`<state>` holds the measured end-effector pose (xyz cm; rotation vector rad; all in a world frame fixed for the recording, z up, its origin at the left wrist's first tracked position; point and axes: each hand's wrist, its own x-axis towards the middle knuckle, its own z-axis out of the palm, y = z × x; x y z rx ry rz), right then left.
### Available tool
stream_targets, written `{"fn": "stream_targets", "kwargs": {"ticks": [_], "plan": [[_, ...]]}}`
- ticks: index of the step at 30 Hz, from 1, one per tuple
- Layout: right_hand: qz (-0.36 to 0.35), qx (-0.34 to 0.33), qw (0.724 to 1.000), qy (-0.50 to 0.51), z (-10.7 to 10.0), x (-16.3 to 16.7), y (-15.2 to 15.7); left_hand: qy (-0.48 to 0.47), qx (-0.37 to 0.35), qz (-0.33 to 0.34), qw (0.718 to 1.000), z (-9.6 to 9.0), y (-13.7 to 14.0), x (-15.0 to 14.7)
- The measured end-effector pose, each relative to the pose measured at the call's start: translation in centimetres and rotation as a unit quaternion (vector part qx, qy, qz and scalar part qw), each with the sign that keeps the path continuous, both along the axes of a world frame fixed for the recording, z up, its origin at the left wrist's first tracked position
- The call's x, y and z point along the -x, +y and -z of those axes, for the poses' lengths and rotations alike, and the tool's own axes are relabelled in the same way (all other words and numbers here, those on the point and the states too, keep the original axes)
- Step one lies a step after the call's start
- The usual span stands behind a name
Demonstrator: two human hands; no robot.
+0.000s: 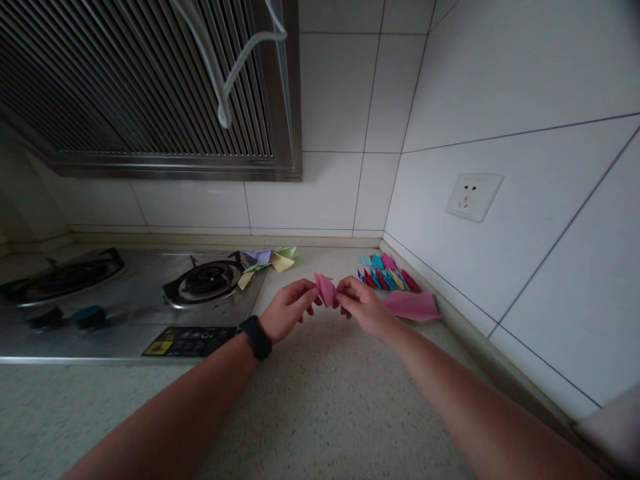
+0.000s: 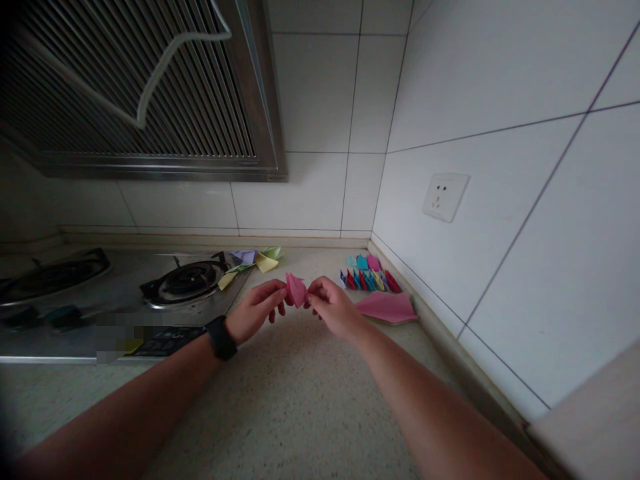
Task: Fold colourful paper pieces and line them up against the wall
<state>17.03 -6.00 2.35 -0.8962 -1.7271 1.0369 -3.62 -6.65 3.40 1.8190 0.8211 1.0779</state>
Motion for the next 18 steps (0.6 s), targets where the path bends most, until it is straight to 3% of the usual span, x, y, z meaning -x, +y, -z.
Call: {"fn": "stream_targets", "kwargs": {"ticks": [7, 13, 18], "plan": [[-0.012, -0.038, 0.997, -0.070, -0.07, 0.04, -0.37, 0.016, -0.013, -0.079, 0.997, 0.80, 0.94, 0.01], [0.004, -0.089, 0.987, -0.131, 0.41, 0.07, -0.20, 0.036, -0.019, -0.057, 0.998, 0.47, 0.59, -0.07], [-0.007, -0.061, 0.993, -0.105, 0.61, 0.36, -0.32, 0.084, -0.087, -0.082, 0.989, 0.16, 0.12, -0.30]]}}
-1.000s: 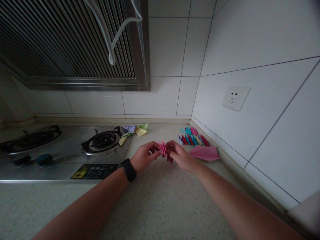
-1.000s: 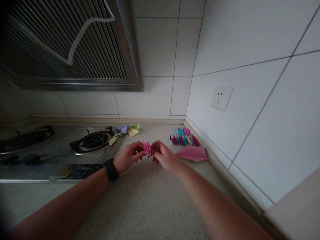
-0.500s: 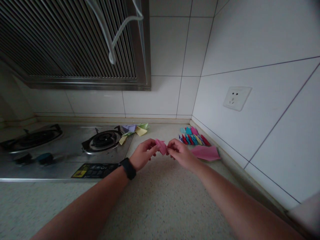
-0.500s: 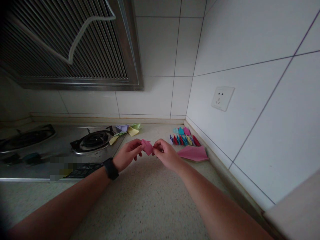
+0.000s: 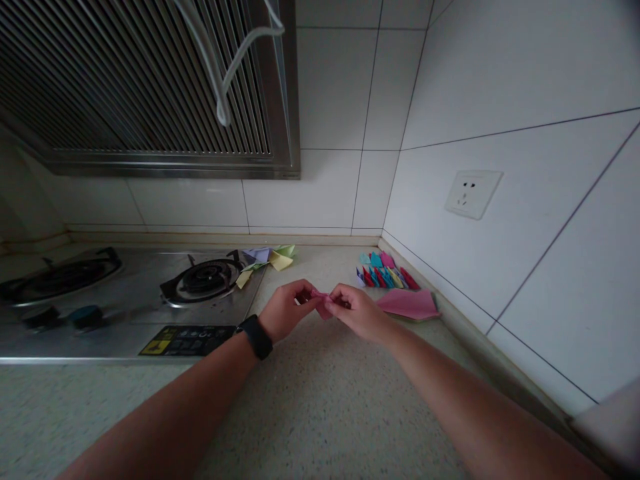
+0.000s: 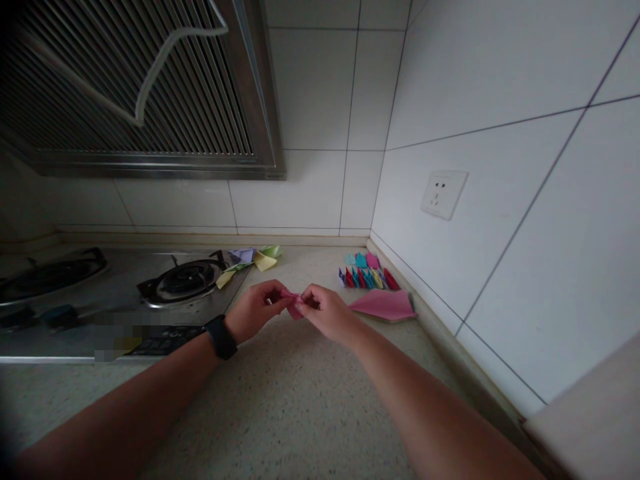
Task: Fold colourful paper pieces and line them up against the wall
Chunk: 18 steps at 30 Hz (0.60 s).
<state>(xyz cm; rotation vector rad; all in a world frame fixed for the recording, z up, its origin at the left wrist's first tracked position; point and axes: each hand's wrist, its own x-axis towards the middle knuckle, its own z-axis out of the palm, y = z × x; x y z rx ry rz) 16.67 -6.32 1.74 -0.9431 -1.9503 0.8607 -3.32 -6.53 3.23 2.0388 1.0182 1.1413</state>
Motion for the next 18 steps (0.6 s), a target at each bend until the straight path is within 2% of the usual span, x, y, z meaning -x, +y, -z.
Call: {"fn": "stream_targets", "kwargs": {"ticks": [6, 12, 18], "plan": [[0.003, 0.004, 1.000, 0.003, 0.0, 0.2, -0.2, 0.070, -0.084, -0.045, 0.993, -0.1, -0.1, -0.1], [0.001, 0.008, 1.000, 0.018, -0.2, 0.4, -0.2, 0.128, -0.184, -0.070, 0.972, -0.7, -0.8, 0.0], [-0.001, 0.013, 0.999, 0.032, -0.4, 0.3, -0.3, 0.156, -0.200, -0.079, 0.964, -1.1, -1.2, 0.2]]}}
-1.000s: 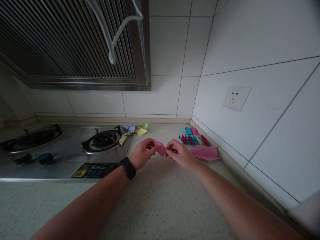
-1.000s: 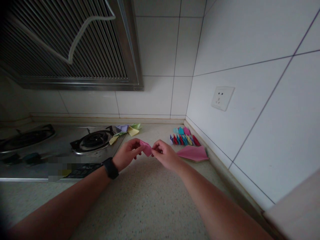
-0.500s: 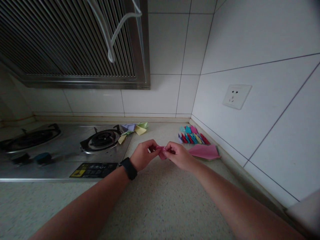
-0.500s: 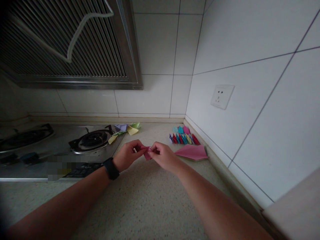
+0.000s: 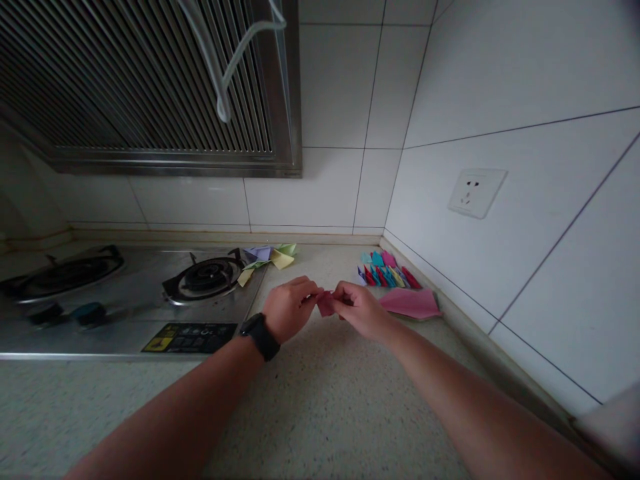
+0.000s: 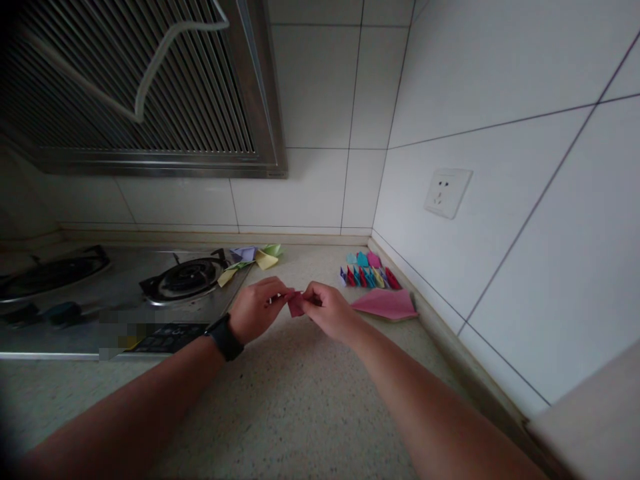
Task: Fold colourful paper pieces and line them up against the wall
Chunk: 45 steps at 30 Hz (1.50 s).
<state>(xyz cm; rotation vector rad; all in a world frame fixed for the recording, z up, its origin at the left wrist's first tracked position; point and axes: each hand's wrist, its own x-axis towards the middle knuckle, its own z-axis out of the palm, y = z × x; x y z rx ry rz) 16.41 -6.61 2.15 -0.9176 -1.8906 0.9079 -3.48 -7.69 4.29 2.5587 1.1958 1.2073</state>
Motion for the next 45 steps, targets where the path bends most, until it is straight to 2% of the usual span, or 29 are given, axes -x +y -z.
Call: {"fn": "stream_targets", "kwargs": {"ticks": [4, 7, 9, 14, 21, 27, 30, 33, 36, 40, 45], "plan": [[-0.009, -0.004, 1.000, 0.011, -0.2, -0.1, -0.2, -0.021, 0.019, 0.035, 0.999, 0.0, 0.4, 0.5], [0.002, -0.007, 0.999, 0.037, -0.3, -0.2, -0.1, -0.065, 0.045, 0.031, 0.996, -0.1, 0.6, 0.6], [0.012, -0.008, 0.999, 0.046, -0.3, -0.2, 0.1, -0.086, 0.082, 0.039, 0.992, -0.2, 0.6, 0.5], [0.001, -0.005, 0.999, 0.043, 0.0, -0.2, 0.4, -0.108, 0.192, 0.115, 0.969, 0.2, 0.8, -0.1], [0.055, -0.097, 0.993, -0.041, -0.5, -0.6, 0.2, -0.198, 0.237, 0.109, 0.945, 1.2, 1.6, 0.1], [0.082, -0.108, 0.990, -0.042, -0.8, -1.5, 0.3, -0.304, 0.265, 0.145, 0.903, 1.0, 2.2, 0.6], [0.074, -0.107, 0.990, -0.045, -1.0, -1.6, 0.2, -0.359, 0.286, 0.151, 0.875, 1.0, 2.2, 0.8], [0.053, -0.117, 0.990, -0.054, -1.4, -1.5, -0.4, -0.374, 0.304, 0.171, 0.859, 1.2, 2.2, 0.8], [0.037, -0.137, 0.988, -0.059, -1.7, -1.1, -1.0, -0.359, 0.312, 0.185, 0.860, 1.3, 2.1, 0.7], [0.046, -0.154, 0.985, -0.069, -1.8, -0.7, -1.2, -0.328, 0.309, 0.182, 0.874, 1.4, 2.0, 0.5], [0.067, -0.110, 0.990, -0.058, -1.0, -0.7, -0.1, -0.287, 0.316, 0.168, 0.889, 1.5, 2.1, 0.3]]}}
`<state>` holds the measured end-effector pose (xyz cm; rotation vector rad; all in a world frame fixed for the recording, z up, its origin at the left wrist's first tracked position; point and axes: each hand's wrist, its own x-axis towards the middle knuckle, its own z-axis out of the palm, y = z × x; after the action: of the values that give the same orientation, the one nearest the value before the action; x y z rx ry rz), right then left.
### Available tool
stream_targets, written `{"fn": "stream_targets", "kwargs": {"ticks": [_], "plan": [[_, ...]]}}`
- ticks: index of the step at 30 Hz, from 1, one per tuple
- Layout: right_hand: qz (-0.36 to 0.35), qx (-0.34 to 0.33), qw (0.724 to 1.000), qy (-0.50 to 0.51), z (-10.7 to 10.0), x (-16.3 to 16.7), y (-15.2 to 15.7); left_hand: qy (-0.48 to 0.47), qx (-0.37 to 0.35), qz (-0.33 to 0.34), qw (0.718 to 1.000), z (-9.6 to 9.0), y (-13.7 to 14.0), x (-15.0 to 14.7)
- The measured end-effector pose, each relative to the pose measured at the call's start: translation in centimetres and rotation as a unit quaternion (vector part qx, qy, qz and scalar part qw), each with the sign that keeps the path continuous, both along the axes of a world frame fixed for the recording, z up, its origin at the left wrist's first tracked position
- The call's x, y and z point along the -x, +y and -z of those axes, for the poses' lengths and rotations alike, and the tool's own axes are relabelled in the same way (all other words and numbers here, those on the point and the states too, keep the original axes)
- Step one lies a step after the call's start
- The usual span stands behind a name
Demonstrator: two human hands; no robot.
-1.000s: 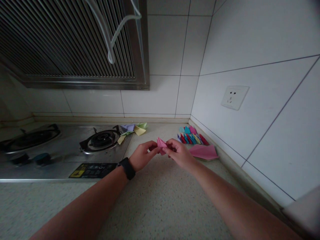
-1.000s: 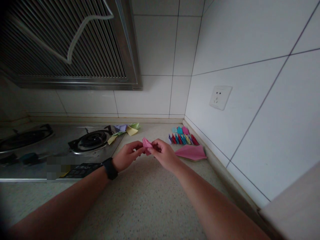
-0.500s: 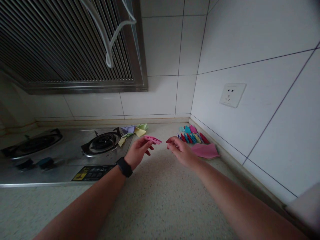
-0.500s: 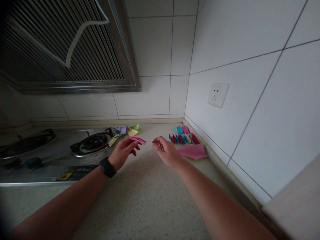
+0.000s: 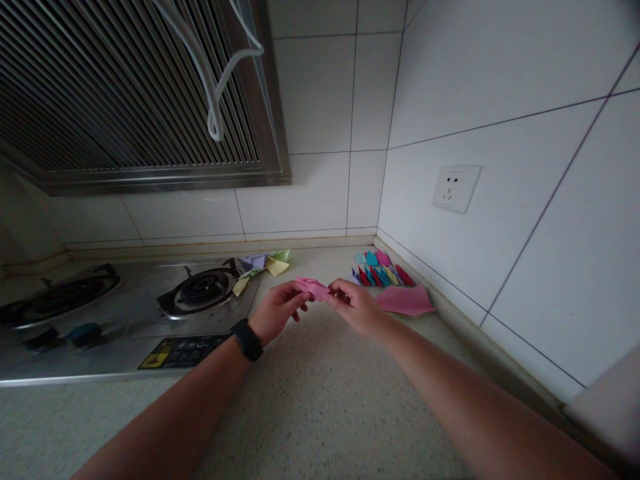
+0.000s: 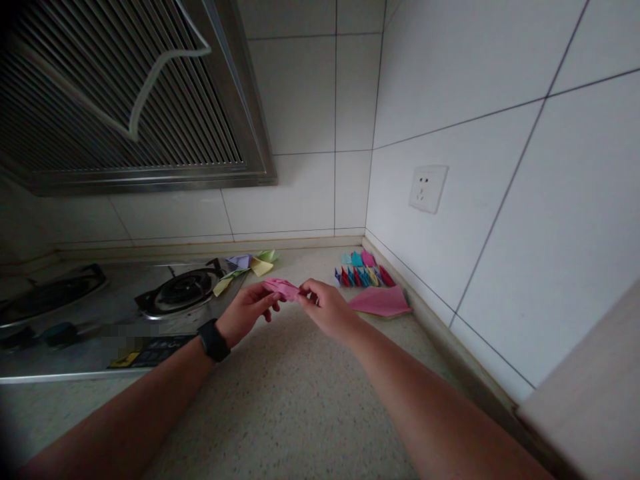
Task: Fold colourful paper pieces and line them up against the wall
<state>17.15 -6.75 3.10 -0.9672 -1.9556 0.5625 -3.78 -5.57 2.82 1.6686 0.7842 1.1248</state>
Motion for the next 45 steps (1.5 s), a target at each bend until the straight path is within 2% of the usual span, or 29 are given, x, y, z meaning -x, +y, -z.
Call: {"fn": "stream_targets", "kwargs": {"ticks": [5, 9, 15, 17, 19, 21, 25, 29, 32, 37, 42, 45], "plan": [[-0.054, 0.168, 0.981, 0.075, 0.9, 0.4, 0.6, 0.022, -0.009, -0.002, 1.000, 0.3, 0.2, 0.1], [-0.084, 0.226, 0.956, 0.167, 0.7, 0.7, 0.3, 0.034, -0.015, 0.003, 0.999, 0.5, 0.2, 0.2], [-0.153, 0.335, 0.856, 0.363, -0.7, -0.1, -0.4, 0.033, -0.014, 0.002, 0.999, 0.4, 0.1, 0.3], [-0.166, 0.350, 0.834, 0.394, -1.3, -0.3, -0.7, 0.043, -0.013, 0.006, 0.999, 0.4, 0.1, 0.2], [-0.178, 0.353, 0.824, 0.405, -1.8, -0.4, -1.0, 0.054, -0.014, 0.007, 0.998, 0.4, 0.1, 0.1], [-0.176, 0.347, 0.832, 0.394, -2.1, -0.5, -1.3, 0.065, -0.020, 0.003, 0.998, 0.4, 0.0, 0.0], [-0.133, 0.309, 0.879, 0.339, -1.8, -0.3, -1.0, 0.071, -0.028, -0.003, 0.997, 0.3, -0.2, 0.0], [-0.060, 0.201, 0.951, 0.229, -0.5, -0.2, 0.1, 0.038, -0.010, 0.010, 0.999, 0.0, -0.5, -0.2], [-0.024, 0.138, 0.983, 0.116, 0.2, -0.1, 0.6, 0.007, 0.011, -0.002, 1.000, -0.1, -0.6, -0.5], [-0.019, 0.064, 0.997, 0.029, 0.5, 0.1, 0.3, -0.007, 0.031, -0.064, 0.997, 0.0, -0.4, -0.9], [-0.011, 0.028, 1.000, -0.006, 0.7, 0.3, 0.1, -0.023, 0.052, -0.060, 0.997, 0.6, -0.3, -1.5], [0.029, -0.003, 1.000, 0.002, 1.0, 0.4, 0.4, -0.027, 0.052, -0.075, 0.995, 0.4, 0.2, -1.8]]}}
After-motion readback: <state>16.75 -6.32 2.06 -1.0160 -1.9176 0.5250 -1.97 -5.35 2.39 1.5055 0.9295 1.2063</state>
